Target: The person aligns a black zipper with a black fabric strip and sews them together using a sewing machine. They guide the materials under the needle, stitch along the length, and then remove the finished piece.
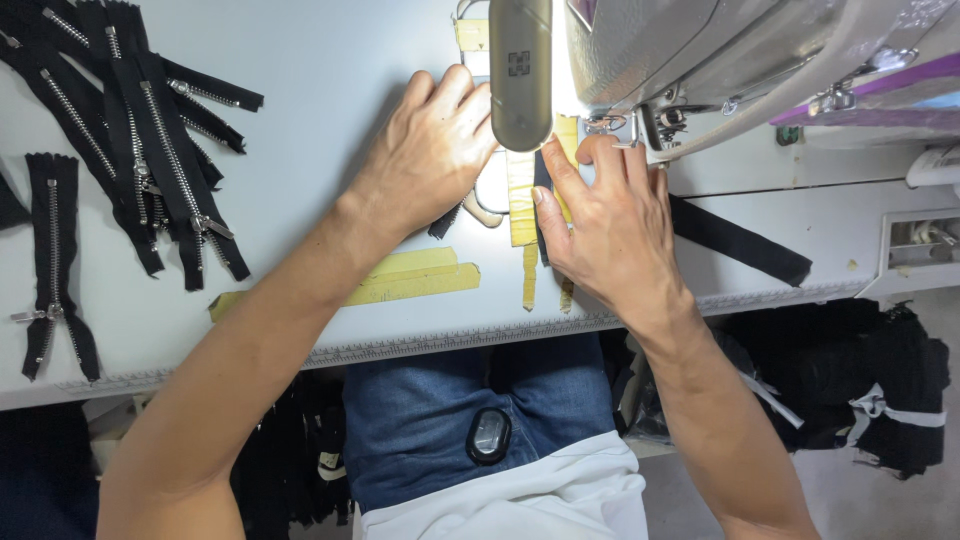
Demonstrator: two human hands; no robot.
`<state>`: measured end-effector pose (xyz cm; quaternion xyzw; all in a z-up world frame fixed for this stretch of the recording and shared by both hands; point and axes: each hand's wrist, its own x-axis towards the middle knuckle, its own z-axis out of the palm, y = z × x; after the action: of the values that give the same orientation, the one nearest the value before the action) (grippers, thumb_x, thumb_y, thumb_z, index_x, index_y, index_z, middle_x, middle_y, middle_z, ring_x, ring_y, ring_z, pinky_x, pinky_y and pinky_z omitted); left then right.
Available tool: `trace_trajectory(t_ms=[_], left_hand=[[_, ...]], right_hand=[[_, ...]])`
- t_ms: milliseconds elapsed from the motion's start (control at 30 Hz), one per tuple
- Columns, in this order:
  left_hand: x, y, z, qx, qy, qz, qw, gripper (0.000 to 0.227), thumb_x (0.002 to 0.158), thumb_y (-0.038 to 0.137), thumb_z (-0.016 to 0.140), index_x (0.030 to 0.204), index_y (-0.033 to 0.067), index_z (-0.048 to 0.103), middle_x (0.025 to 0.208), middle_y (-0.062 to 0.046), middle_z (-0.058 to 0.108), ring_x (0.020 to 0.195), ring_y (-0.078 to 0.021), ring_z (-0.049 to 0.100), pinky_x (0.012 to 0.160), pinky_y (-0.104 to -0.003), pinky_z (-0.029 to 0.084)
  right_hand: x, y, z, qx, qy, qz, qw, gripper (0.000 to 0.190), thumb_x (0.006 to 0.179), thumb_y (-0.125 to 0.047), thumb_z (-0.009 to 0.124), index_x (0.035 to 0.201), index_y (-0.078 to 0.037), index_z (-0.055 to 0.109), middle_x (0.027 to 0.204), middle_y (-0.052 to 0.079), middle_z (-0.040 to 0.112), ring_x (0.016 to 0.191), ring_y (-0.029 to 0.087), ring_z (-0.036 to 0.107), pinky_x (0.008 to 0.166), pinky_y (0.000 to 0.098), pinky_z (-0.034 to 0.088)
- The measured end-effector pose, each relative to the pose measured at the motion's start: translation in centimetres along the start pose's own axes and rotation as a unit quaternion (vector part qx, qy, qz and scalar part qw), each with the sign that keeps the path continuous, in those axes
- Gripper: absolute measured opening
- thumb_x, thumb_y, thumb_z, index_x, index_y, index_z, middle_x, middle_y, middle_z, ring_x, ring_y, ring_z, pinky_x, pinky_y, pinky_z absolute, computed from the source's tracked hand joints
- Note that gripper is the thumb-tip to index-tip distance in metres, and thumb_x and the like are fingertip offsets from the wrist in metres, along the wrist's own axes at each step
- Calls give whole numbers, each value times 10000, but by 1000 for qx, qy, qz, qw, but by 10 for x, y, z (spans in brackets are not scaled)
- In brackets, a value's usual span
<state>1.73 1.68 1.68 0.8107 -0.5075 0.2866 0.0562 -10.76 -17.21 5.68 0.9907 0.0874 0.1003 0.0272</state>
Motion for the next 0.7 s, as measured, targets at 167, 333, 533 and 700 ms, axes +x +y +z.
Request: trace_trajectory(t_ms=[167, 333, 533, 700], left_hand=[[-1, -5, 1, -12, 18, 6, 1000, 131, 984, 137, 569, 864, 184, 594, 891, -6, 554, 880, -222, 509, 703, -342, 394], [-5, -9, 3, -39, 51, 13, 998, 137, 1026, 120, 562, 909, 156, 625, 1036, -23, 645, 875, -232, 531, 693, -356, 411], [-6, -10, 4, -25, 34, 33, 999, 169, 959, 122, 547, 1073, 138, 670, 1125, -34, 668, 921, -232, 568, 718, -353, 433], [-4, -6, 5, 15, -2, 40, 999, 448, 983, 592, 594, 1008, 147, 638, 1093, -55, 635, 907, -233, 557, 700, -349, 421]], right_hand=[[1, -6, -3, 2, -6, 2, 1000, 425, 979, -363, 646, 1345, -147, 669, 1111, 100, 566, 943, 322, 531, 713, 476, 489], [2, -11, -6, 14, 3, -4, 1000, 412, 974, -335, 641, 1336, -142, 678, 1093, 98, 559, 965, 326, 536, 699, 491, 498], [3, -12, -8, 21, -15, 3, 1000, 434, 971, -342, 638, 1366, -163, 668, 1091, 97, 552, 994, 337, 535, 708, 510, 507], [3, -8, -7, 3, -20, -8, 1000, 397, 986, -366, 634, 1321, -158, 674, 1093, 87, 555, 959, 325, 543, 698, 493, 505]])
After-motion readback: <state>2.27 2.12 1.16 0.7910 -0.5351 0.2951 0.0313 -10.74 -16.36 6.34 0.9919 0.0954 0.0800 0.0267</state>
